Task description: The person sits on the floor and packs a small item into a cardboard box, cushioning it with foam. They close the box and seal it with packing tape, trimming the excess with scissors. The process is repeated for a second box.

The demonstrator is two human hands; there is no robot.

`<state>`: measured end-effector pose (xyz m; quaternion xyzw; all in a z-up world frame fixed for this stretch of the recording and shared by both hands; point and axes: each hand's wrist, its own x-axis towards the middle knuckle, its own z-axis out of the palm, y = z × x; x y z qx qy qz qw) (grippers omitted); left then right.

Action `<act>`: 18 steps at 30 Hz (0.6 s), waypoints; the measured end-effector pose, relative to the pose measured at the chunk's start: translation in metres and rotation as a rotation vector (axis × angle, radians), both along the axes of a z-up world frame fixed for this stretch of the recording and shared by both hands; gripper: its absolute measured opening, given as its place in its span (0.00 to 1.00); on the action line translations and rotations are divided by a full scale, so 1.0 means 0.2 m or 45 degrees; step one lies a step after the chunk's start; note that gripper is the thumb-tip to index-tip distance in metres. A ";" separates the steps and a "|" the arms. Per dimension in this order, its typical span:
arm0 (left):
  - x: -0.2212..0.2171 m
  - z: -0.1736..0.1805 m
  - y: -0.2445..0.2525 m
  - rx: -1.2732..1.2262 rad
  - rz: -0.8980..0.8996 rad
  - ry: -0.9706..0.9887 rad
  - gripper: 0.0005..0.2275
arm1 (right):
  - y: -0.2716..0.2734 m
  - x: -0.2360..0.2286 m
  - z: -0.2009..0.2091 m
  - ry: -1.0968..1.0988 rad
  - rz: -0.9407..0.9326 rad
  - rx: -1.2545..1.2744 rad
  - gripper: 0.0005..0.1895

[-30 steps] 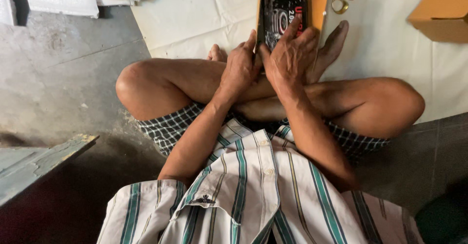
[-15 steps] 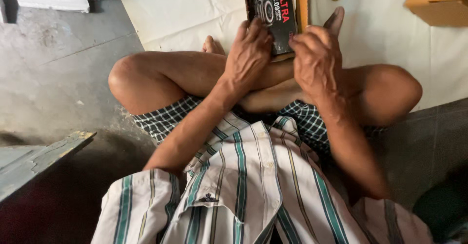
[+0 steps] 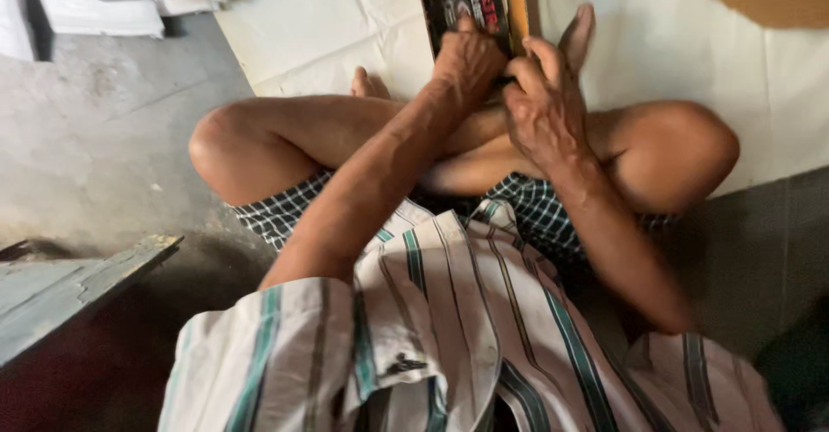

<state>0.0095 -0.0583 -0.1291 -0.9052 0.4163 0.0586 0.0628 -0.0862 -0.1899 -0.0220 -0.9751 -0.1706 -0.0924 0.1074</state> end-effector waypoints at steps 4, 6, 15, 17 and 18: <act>0.11 0.06 -0.04 0.171 0.020 0.319 0.09 | 0.05 0.04 0.04 -0.012 -0.270 0.549 0.09; 0.10 0.11 0.01 0.125 0.049 0.278 0.11 | 0.05 0.09 0.00 0.108 -0.301 0.344 0.07; 0.11 0.46 0.22 -0.396 0.114 0.204 0.31 | -0.21 0.37 -0.26 0.389 -0.313 0.497 0.13; 0.12 0.51 0.30 -0.254 0.008 0.316 0.36 | -0.22 0.44 -0.31 0.183 -0.060 0.517 0.14; 0.16 0.53 0.33 -0.191 -0.055 0.362 0.39 | -0.24 0.50 -0.32 0.069 0.061 0.515 0.14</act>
